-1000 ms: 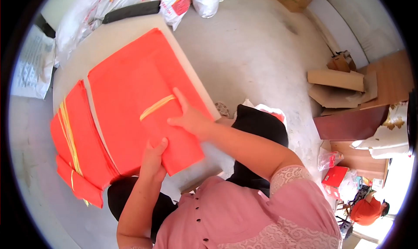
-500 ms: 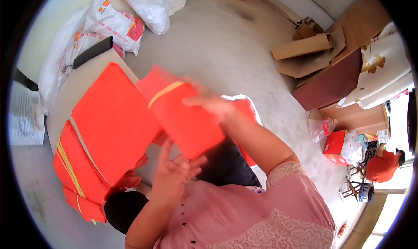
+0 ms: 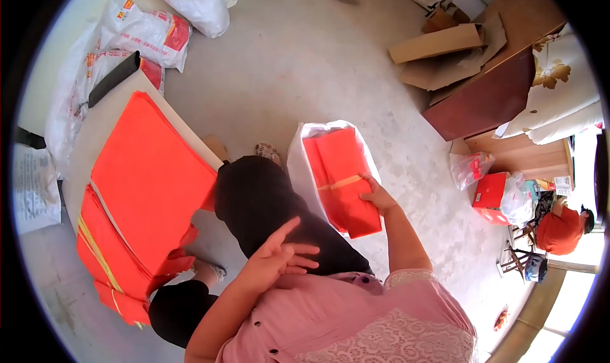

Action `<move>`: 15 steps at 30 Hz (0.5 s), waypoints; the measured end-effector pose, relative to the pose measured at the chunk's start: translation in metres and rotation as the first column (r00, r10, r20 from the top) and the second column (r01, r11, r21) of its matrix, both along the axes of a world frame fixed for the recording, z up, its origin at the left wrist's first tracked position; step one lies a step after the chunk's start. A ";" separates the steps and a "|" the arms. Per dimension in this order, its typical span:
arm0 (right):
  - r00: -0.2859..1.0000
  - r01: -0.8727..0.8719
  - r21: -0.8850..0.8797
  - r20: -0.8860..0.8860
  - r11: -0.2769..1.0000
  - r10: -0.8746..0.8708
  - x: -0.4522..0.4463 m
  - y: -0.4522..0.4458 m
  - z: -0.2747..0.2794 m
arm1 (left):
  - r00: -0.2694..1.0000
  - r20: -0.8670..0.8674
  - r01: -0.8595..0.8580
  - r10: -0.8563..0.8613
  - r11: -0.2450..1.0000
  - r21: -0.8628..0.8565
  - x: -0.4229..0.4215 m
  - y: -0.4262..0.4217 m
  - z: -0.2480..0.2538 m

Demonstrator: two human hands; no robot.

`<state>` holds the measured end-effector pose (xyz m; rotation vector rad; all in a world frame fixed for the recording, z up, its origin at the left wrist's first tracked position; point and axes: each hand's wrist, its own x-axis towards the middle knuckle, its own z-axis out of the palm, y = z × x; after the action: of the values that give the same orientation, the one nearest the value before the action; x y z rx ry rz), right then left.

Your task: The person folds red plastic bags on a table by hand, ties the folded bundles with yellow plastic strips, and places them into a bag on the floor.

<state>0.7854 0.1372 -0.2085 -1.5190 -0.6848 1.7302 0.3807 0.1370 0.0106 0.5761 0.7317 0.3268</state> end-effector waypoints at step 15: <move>0.777 0.368 0.147 -0.591 0.918 -0.217 -0.047 0.021 0.074 | 0.999 0.048 0.002 -0.004 0.999 0.048 -0.002 -0.001 -0.004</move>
<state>0.7388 0.1578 -0.1345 -0.8076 -0.3139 1.6494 0.3784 0.1362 0.0062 0.6128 0.6778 0.3550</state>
